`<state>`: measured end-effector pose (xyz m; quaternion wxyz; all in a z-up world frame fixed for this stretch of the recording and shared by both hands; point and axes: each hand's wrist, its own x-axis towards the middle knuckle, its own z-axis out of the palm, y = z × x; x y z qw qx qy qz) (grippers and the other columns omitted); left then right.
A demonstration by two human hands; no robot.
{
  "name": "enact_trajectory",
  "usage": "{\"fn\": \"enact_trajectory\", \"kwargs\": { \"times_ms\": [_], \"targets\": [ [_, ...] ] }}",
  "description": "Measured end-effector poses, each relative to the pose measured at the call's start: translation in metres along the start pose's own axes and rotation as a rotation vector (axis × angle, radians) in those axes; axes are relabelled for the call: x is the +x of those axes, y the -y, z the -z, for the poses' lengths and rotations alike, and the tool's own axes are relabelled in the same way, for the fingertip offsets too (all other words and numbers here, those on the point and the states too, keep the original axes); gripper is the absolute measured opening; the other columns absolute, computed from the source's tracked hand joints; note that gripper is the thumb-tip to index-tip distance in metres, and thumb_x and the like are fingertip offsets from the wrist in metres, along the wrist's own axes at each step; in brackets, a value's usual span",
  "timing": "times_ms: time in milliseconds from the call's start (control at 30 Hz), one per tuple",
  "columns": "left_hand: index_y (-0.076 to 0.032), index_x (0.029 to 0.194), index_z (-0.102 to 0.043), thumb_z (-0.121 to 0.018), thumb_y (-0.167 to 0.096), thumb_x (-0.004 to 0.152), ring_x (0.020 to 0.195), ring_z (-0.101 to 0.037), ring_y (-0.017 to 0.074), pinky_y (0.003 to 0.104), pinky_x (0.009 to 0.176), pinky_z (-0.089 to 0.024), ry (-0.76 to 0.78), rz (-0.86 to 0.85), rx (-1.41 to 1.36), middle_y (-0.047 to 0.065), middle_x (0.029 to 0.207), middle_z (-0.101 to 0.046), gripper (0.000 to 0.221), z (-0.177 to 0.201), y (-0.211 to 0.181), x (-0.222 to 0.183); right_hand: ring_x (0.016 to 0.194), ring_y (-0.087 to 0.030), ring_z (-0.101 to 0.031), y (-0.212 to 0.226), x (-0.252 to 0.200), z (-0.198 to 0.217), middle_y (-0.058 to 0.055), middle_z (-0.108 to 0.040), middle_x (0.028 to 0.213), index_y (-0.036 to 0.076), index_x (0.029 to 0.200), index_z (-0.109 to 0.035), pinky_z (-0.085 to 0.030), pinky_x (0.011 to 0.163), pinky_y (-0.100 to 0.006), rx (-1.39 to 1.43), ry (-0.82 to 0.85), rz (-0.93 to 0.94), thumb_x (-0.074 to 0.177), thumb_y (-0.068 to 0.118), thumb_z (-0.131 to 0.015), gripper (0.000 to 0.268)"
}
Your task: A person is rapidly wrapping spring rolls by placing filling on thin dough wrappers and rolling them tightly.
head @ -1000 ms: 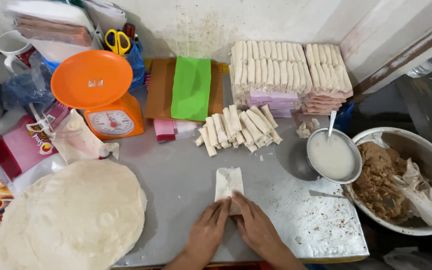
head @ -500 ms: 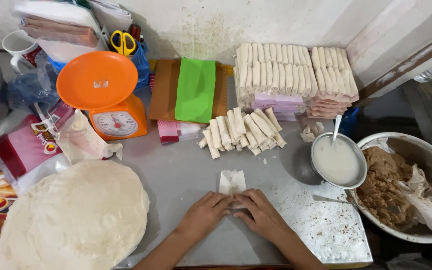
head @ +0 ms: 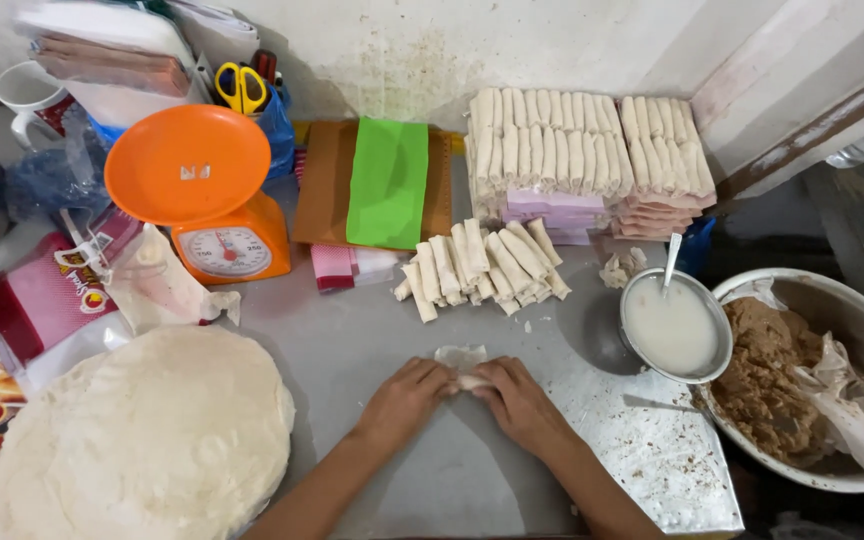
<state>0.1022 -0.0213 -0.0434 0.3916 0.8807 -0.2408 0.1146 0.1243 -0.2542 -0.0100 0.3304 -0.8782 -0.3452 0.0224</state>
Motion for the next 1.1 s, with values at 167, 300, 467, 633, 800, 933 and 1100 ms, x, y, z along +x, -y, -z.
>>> {"fn": "enact_trajectory", "kwargs": {
  "times_ms": [167, 300, 467, 633, 800, 933, 1100],
  "targets": [
    [-0.006, 0.1, -0.075, -0.074, -0.001, 0.091, 0.091, -0.056, 0.0275, 0.034, 0.078, -0.051, -0.18, -0.083, 0.055, 0.008, 0.106, -0.061, 0.01, 0.003, 0.007, 0.025, 0.085, -0.027, -0.055, 0.003, 0.029, 0.007, -0.011, -0.051, 0.097, 0.0, 0.104, -0.069, -0.052, 0.07, -0.035, -0.16, -0.242, 0.18, 0.094, -0.007, -0.063, 0.013],
    [-0.008, 0.124, -0.067, -0.068, -0.01, 0.097, 0.1, -0.06, 0.0272, 0.037, 0.09, -0.053, -0.041, -0.008, -0.093, 0.008, 0.112, -0.069, 0.027, 0.009, 0.003, 0.016, 0.109, -0.025, -0.059, -0.012, 0.017, 0.007, -0.009, -0.053, 0.116, 0.006, 0.134, -0.064, -0.055, 0.094, -0.036, -0.046, -0.092, 0.109, 0.1, 0.018, -0.066, 0.036],
    [-0.003, 0.111, -0.075, -0.069, -0.003, 0.095, 0.103, -0.06, 0.0286, 0.035, 0.09, -0.054, -0.173, -0.009, 0.023, 0.009, 0.114, -0.063, 0.018, -0.012, 0.039, 0.037, 0.096, -0.026, -0.057, -0.024, 0.043, 0.012, -0.008, -0.059, 0.104, 0.005, 0.114, -0.073, -0.053, 0.081, -0.034, -0.082, -0.212, 0.095, 0.098, 0.005, -0.064, 0.018],
    [-0.004, 0.125, -0.07, -0.068, -0.004, 0.096, 0.108, -0.059, 0.0292, 0.037, 0.09, -0.056, -0.057, -0.028, -0.029, 0.01, 0.118, -0.065, 0.03, -0.013, 0.025, 0.03, 0.106, -0.024, -0.06, -0.019, 0.036, 0.013, -0.008, -0.058, 0.114, 0.004, 0.128, -0.066, -0.056, 0.088, -0.034, -0.055, -0.105, 0.089, 0.1, 0.011, -0.063, 0.029],
    [0.002, 0.138, -0.06, -0.054, 0.019, 0.085, 0.117, -0.052, 0.0369, 0.043, 0.102, -0.047, 0.142, -0.011, -0.077, 0.018, 0.128, -0.06, 0.056, 0.024, -0.007, -0.001, 0.096, -0.023, -0.063, 0.009, 0.032, 0.034, -0.008, -0.058, 0.106, 0.0, 0.126, -0.066, -0.051, 0.083, -0.035, 0.072, 0.115, -0.017, 0.101, 0.01, -0.059, 0.028],
    [-0.007, 0.162, -0.022, -0.045, 0.029, 0.064, 0.152, -0.027, 0.0351, 0.041, 0.123, -0.025, 0.219, 0.284, -0.249, 0.018, 0.165, -0.025, 0.107, 0.049, -0.024, -0.039, 0.084, -0.019, -0.068, 0.046, 0.071, 0.075, -0.007, -0.067, 0.108, 0.012, 0.129, -0.069, -0.06, 0.077, -0.031, 0.004, 0.044, 0.03, 0.095, 0.009, -0.067, 0.035],
    [-0.006, 0.161, -0.025, -0.042, 0.01, 0.099, 0.153, -0.03, 0.0365, 0.043, 0.123, -0.026, 0.051, 0.325, -0.251, 0.02, 0.165, -0.029, 0.067, 0.06, -0.049, -0.095, 0.078, -0.02, -0.049, 0.035, 0.149, 0.045, -0.011, -0.054, 0.097, -0.009, 0.113, -0.062, -0.042, 0.07, -0.037, -0.252, -0.495, 0.204, 0.102, 0.001, -0.065, 0.015]
  ]
}}
